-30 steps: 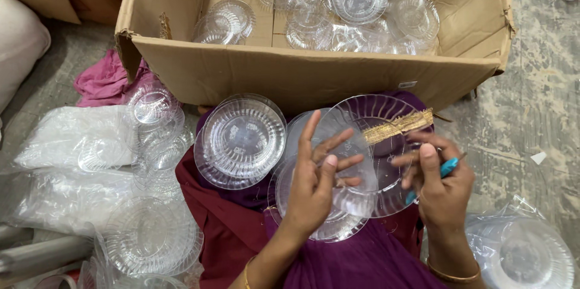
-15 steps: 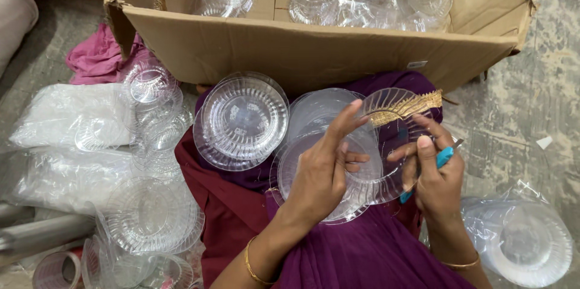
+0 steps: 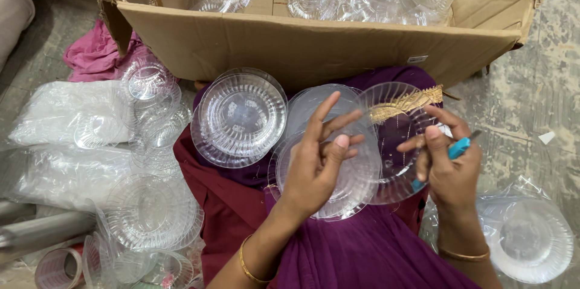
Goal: The person sits on the floor and uses a small blue utility knife to trim the edges of clear plastic plates. They pick up plates from a cardboard box, hold them, and carefully cut along the rim, then place the trimmed plates into a stack.
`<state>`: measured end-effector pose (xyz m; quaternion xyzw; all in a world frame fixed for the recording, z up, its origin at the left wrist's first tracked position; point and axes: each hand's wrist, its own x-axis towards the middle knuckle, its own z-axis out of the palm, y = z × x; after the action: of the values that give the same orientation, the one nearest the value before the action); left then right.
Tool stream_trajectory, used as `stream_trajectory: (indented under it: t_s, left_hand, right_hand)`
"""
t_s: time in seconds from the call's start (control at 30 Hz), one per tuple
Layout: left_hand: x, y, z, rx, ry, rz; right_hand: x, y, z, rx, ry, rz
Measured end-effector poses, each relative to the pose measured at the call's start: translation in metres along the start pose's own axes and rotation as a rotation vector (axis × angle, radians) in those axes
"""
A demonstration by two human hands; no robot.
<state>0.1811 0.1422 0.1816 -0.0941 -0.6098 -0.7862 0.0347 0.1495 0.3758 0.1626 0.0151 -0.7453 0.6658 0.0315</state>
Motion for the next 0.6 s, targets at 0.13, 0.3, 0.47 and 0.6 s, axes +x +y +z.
stream_trajectory:
  t_s: [0.13, 0.3, 0.47, 0.6]
  left_hand:
    - [0.000, -0.003, 0.001, 0.029, 0.073, -0.128]
    - [0.003, -0.002, -0.004, 0.196, -0.005, -0.184]
    - [0.001, 0.007, -0.012, 0.275, -0.202, 0.041]
    - [0.001, 0.014, -0.022, 0.297, -0.253, 0.044]
  right_hand:
    - [-0.005, 0.001, 0.016, -0.009, -0.049, 0.009]
    - [-0.002, -0.003, 0.012, -0.106, -0.089, -0.067]
    - [-0.004, -0.003, 0.005, -0.069, -0.104, -0.022]
    - [-0.011, -0.001, 0.008, -0.060, -0.092, -0.113]
